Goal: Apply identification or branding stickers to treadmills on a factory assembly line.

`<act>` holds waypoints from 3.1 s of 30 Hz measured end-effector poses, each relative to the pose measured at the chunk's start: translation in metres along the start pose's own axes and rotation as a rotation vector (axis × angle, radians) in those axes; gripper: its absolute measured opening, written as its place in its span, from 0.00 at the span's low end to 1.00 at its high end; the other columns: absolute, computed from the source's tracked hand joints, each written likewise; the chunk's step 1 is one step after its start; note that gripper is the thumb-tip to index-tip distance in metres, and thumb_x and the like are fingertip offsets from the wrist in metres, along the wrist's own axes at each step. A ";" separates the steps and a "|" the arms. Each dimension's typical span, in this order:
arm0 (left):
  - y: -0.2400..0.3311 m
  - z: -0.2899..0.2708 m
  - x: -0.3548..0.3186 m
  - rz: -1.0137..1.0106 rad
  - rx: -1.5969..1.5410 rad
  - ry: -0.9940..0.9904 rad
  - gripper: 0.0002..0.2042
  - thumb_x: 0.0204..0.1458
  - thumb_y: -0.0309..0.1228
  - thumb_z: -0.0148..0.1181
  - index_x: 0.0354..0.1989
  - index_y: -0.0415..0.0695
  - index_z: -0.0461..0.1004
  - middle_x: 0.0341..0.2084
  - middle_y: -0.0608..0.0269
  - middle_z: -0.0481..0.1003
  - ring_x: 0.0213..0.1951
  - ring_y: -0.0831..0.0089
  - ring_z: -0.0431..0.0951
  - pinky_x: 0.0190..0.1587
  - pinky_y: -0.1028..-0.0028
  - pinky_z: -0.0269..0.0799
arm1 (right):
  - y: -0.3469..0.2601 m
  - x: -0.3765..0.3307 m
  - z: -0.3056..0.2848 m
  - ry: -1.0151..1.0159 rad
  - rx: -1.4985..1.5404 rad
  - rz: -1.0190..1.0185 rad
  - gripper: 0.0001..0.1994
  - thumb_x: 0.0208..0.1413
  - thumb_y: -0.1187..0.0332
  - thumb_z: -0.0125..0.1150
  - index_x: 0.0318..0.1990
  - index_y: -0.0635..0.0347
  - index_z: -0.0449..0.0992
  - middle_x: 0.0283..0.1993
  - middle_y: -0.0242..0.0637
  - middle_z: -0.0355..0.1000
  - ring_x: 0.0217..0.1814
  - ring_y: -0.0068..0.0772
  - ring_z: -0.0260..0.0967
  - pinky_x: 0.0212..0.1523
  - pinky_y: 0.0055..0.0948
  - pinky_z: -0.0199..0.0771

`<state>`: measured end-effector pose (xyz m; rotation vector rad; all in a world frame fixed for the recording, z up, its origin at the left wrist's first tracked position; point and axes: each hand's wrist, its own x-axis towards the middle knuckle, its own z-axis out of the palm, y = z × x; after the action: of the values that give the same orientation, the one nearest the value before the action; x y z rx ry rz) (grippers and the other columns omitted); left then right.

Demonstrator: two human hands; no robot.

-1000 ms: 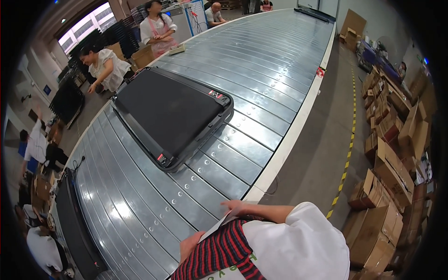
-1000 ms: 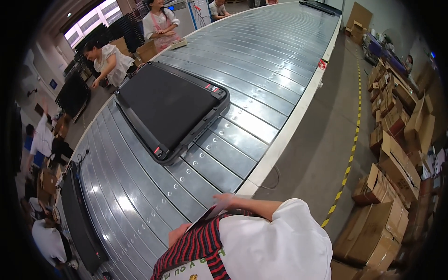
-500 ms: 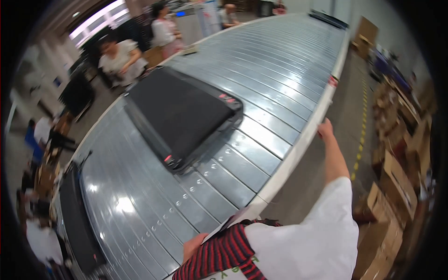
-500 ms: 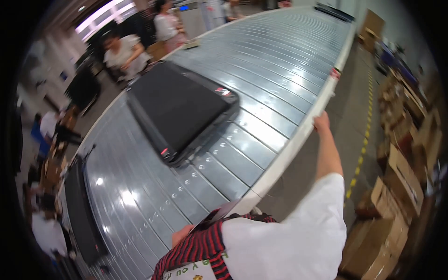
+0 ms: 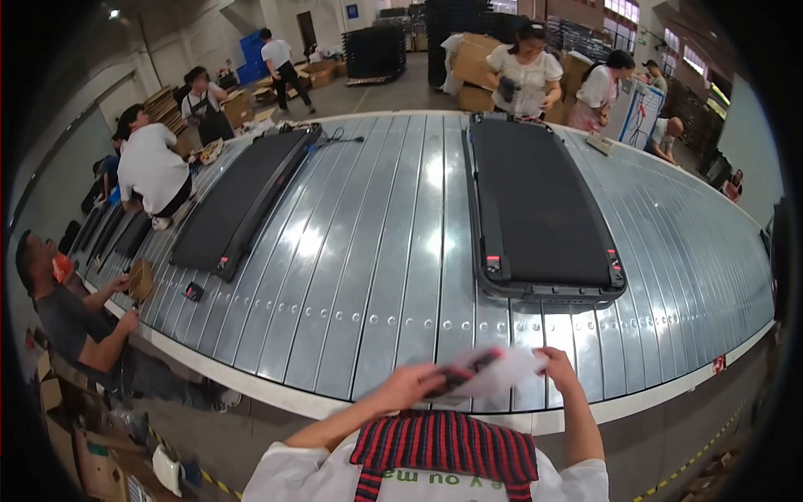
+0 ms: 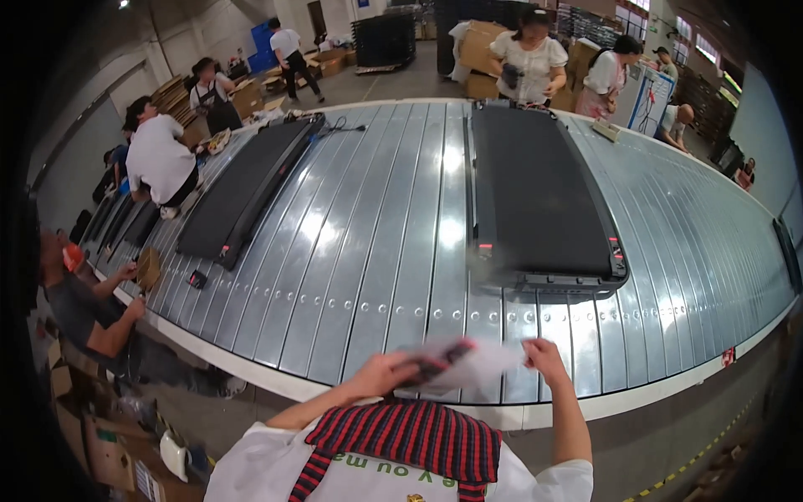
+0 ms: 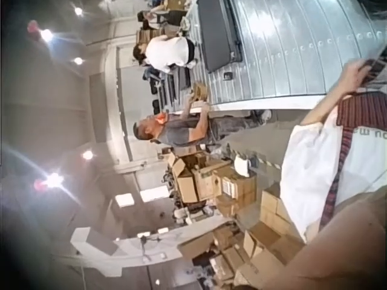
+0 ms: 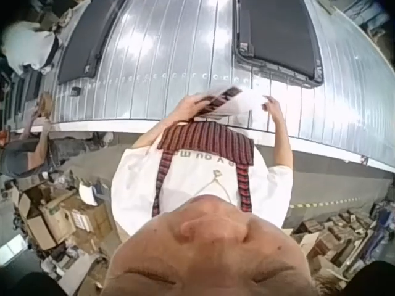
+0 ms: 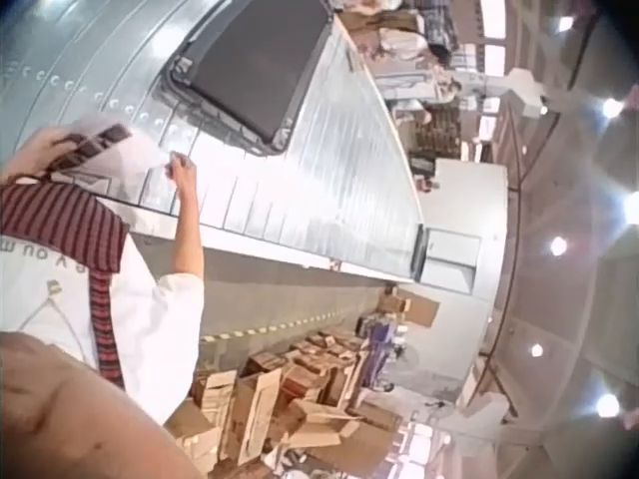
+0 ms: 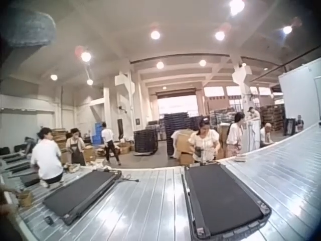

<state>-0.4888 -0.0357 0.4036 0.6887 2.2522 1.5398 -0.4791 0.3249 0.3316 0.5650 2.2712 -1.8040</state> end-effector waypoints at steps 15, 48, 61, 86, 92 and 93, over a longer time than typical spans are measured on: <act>-0.008 -0.057 0.029 -0.207 -0.751 0.414 0.14 0.52 0.32 0.53 0.42 0.34 0.69 0.36 0.60 0.73 0.36 0.76 0.72 0.39 0.76 0.68 | -0.136 -0.022 0.127 0.313 0.104 -0.685 0.08 0.50 0.70 0.54 0.37 0.64 0.72 0.33 0.37 0.71 0.36 0.24 0.68 0.39 0.22 0.66; -0.003 -0.087 0.016 -0.043 -1.206 0.115 0.21 0.50 0.30 0.56 0.52 0.41 0.61 0.45 0.61 0.68 0.46 0.72 0.69 0.48 0.71 0.68 | -0.181 -0.034 0.197 0.102 0.243 -0.613 0.14 0.48 0.75 0.57 0.43 0.66 0.66 0.38 0.35 0.71 0.37 0.19 0.68 0.38 0.21 0.68; 0.003 -0.107 0.005 0.077 -1.165 0.032 0.17 0.51 0.28 0.53 0.50 0.40 0.62 0.42 0.61 0.70 0.43 0.70 0.72 0.46 0.70 0.69 | -0.203 -0.069 0.222 -0.139 0.063 -0.638 0.09 0.47 0.73 0.59 0.37 0.66 0.72 0.30 0.33 0.72 0.31 0.19 0.66 0.33 0.21 0.68; -0.087 -0.123 0.011 -0.294 -0.773 0.019 0.13 0.48 0.33 0.59 0.37 0.37 0.72 0.30 0.64 0.74 0.31 0.78 0.72 0.33 0.77 0.68 | -0.197 -0.065 0.317 0.213 -0.648 -1.112 0.06 0.42 0.76 0.56 0.31 0.56 0.72 0.29 0.38 0.70 0.30 0.41 0.68 0.29 0.34 0.69; -0.105 -0.116 0.002 0.050 -0.702 0.071 0.09 0.42 0.29 0.60 0.32 0.41 0.74 0.28 0.67 0.74 0.31 0.82 0.70 0.33 0.78 0.66 | -0.185 -0.078 0.312 -0.163 -0.572 -1.019 0.06 0.44 0.71 0.59 0.31 0.57 0.72 0.31 0.36 0.69 0.31 0.39 0.67 0.30 0.34 0.69; -0.107 -0.113 0.001 0.148 -0.596 0.106 0.08 0.42 0.27 0.59 0.32 0.41 0.73 0.27 0.67 0.74 0.31 0.82 0.70 0.33 0.77 0.67 | -0.183 -0.075 0.308 -0.160 -0.569 -1.016 0.06 0.44 0.71 0.59 0.31 0.57 0.72 0.31 0.36 0.69 0.31 0.39 0.67 0.30 0.34 0.69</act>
<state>-0.5706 -0.1547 0.3456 0.6084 1.6823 2.2177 -0.5123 -0.0207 0.4477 -0.9407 2.9801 -1.2114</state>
